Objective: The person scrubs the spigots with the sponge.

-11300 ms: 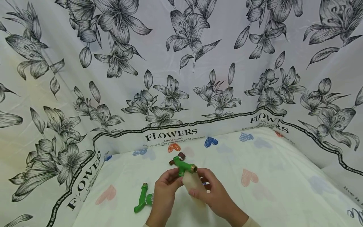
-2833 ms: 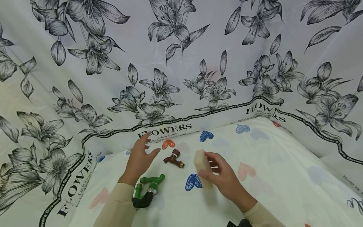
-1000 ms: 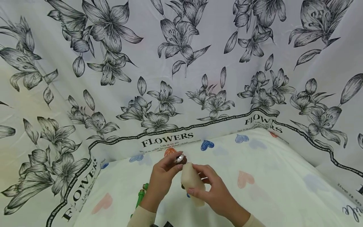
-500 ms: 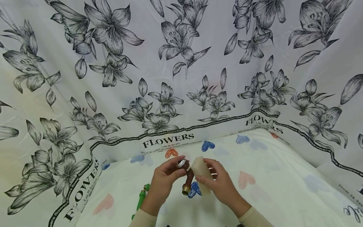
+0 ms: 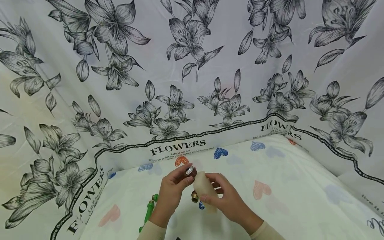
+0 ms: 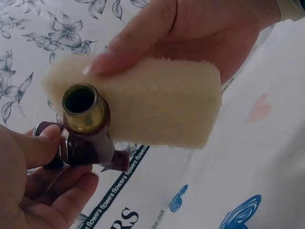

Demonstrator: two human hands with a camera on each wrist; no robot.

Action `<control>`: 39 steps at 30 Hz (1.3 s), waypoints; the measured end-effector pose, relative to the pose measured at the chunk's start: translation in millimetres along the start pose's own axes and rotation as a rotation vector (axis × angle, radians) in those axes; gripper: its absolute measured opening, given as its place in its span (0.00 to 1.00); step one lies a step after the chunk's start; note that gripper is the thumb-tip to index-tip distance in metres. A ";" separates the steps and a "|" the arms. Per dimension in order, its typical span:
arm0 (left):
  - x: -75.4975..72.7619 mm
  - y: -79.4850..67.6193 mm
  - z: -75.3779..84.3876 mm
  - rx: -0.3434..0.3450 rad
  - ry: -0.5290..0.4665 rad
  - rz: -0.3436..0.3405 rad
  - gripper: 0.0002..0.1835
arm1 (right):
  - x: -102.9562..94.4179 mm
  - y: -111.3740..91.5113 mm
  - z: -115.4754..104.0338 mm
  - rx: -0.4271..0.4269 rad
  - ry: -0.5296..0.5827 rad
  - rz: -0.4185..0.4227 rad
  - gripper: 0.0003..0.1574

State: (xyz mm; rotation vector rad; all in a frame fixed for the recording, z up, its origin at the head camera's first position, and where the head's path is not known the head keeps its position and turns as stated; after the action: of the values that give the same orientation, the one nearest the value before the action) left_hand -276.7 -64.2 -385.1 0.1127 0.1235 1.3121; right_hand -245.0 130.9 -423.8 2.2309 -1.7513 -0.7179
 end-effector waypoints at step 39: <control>2.8 -3.4 -8.4 -0.035 -0.050 -0.024 0.22 | -12.2 1.5 19.8 0.128 -0.044 0.136 0.40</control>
State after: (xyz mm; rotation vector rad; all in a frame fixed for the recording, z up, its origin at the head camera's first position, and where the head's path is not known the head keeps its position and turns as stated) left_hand -274.1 -62.3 -394.0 0.1144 0.0593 1.2857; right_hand -258.2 144.6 -437.2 2.1636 -2.0002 -0.6473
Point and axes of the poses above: each hand's wrist, its own y-axis towards the middle knuckle, its own x-axis out of the palm, z = x × y, the point moved 2 cm from there along y, towards the middle knuckle, and after that the axes turned 9 degrees about -x, right-handed, at the moved point
